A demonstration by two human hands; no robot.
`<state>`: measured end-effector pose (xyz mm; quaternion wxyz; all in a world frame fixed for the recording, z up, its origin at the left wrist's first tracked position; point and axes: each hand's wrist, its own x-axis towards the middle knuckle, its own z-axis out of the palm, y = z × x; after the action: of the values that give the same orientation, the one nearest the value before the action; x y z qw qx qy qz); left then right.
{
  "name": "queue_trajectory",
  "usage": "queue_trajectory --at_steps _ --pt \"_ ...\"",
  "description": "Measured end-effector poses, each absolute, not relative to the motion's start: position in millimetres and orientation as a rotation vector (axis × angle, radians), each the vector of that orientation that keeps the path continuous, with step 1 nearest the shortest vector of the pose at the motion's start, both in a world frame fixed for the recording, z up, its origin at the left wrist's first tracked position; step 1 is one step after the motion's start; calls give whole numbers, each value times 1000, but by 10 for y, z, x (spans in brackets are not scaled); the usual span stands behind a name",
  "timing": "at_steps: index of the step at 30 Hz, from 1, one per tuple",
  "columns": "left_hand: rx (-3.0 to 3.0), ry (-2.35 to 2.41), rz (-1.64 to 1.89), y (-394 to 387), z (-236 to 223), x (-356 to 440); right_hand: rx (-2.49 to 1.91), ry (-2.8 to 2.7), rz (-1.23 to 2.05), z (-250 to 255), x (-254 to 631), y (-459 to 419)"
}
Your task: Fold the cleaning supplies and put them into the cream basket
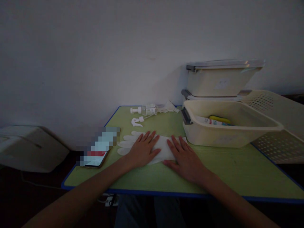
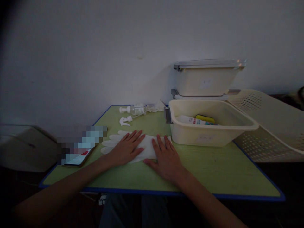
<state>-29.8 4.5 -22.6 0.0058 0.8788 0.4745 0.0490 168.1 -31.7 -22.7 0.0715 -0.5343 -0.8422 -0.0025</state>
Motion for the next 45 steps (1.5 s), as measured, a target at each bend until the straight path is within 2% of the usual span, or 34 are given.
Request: queue_trajectory --at_steps 20,23,29,35,45 --pt "2658 1437 196 129 -260 -630 -1648 -2532 43 -234 1675 -315" --pt "2541 1429 329 96 -143 -678 -1639 -2508 39 -239 1669 -312" --pt "2519 1491 881 -234 -92 -949 -1672 -2512 102 -198 1658 -323" --pt "2834 1154 804 -529 -265 -1120 -1678 -2519 98 -177 1647 -329" --pt "2837 1080 714 -502 -212 -1110 -1669 -2540 60 -187 1656 -316"
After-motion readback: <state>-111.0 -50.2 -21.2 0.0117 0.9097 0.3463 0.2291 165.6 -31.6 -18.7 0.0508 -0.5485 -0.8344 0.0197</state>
